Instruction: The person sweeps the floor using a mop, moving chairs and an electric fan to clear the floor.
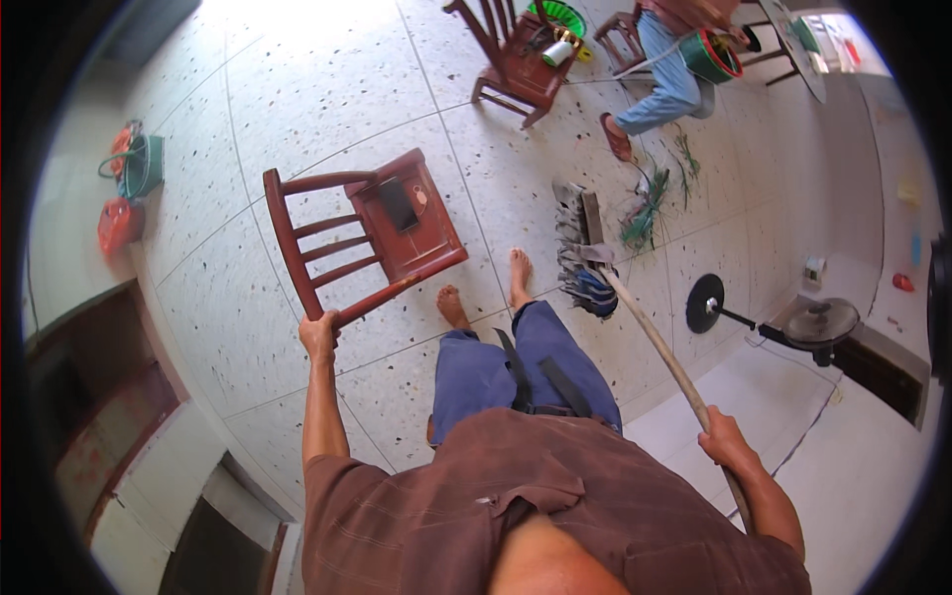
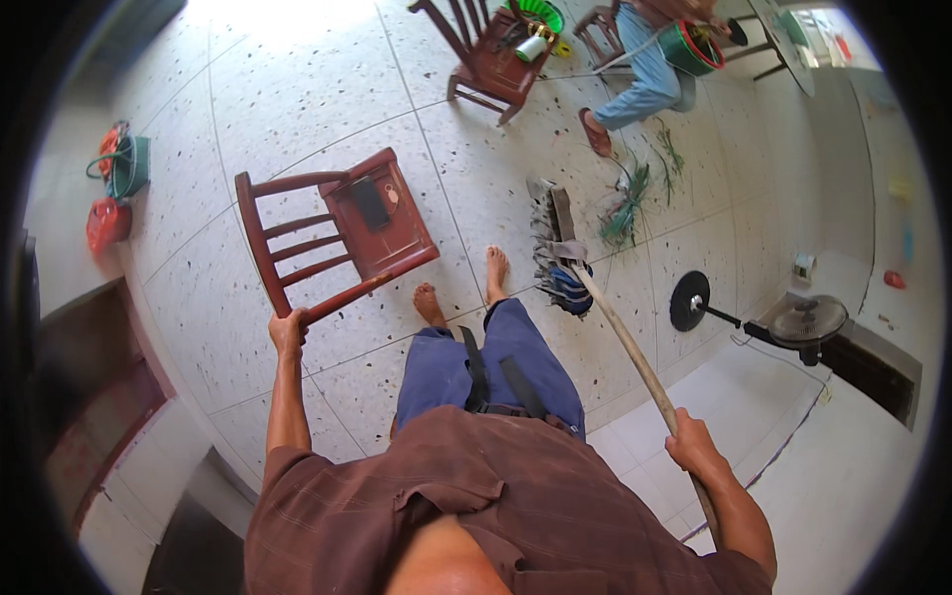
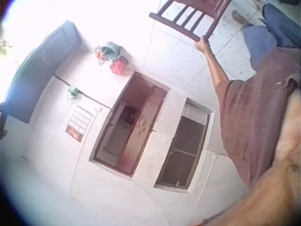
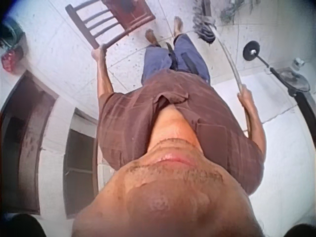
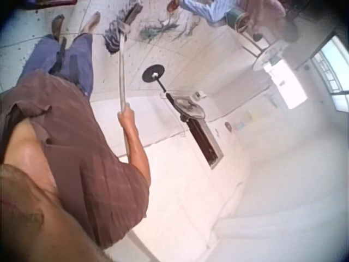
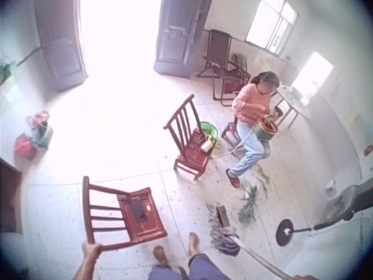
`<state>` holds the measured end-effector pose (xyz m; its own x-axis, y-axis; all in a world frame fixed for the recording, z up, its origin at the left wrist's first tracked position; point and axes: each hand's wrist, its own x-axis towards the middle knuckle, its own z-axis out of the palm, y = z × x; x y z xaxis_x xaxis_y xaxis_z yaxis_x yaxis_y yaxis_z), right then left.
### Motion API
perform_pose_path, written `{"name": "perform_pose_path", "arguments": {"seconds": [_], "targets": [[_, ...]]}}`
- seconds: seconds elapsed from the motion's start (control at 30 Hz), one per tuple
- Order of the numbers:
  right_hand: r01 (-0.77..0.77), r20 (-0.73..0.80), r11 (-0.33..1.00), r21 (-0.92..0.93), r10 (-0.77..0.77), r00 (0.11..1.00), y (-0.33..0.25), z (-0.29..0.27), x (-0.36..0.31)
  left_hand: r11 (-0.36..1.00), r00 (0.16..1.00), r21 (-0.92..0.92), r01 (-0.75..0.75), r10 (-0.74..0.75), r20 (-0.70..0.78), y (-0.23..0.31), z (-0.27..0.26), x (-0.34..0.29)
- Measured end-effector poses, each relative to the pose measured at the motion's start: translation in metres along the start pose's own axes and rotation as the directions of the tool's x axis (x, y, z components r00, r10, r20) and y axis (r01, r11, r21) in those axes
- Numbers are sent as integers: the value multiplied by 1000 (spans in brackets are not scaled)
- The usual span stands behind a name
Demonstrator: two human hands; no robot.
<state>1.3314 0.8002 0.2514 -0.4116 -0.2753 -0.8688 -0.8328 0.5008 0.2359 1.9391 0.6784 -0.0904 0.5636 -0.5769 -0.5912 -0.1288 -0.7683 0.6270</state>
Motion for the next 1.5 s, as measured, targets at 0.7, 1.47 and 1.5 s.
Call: {"name": "perform_pose_path", "arguments": {"seconds": [0.7,1.47,1.5], "targets": [[781,-62,549,297,-805,590,-346,-135,165,920,833,367,-134,305,-461,-88,-73,-25],[571,307,762,306,-647,698,-324,-106,444,953,942,-160,256,-284,-180,-142,141,-201],[508,326,780,365,-619,715,-306,-99,439,955,943,-152,253,-279,-184,-127,148,-199]]}}
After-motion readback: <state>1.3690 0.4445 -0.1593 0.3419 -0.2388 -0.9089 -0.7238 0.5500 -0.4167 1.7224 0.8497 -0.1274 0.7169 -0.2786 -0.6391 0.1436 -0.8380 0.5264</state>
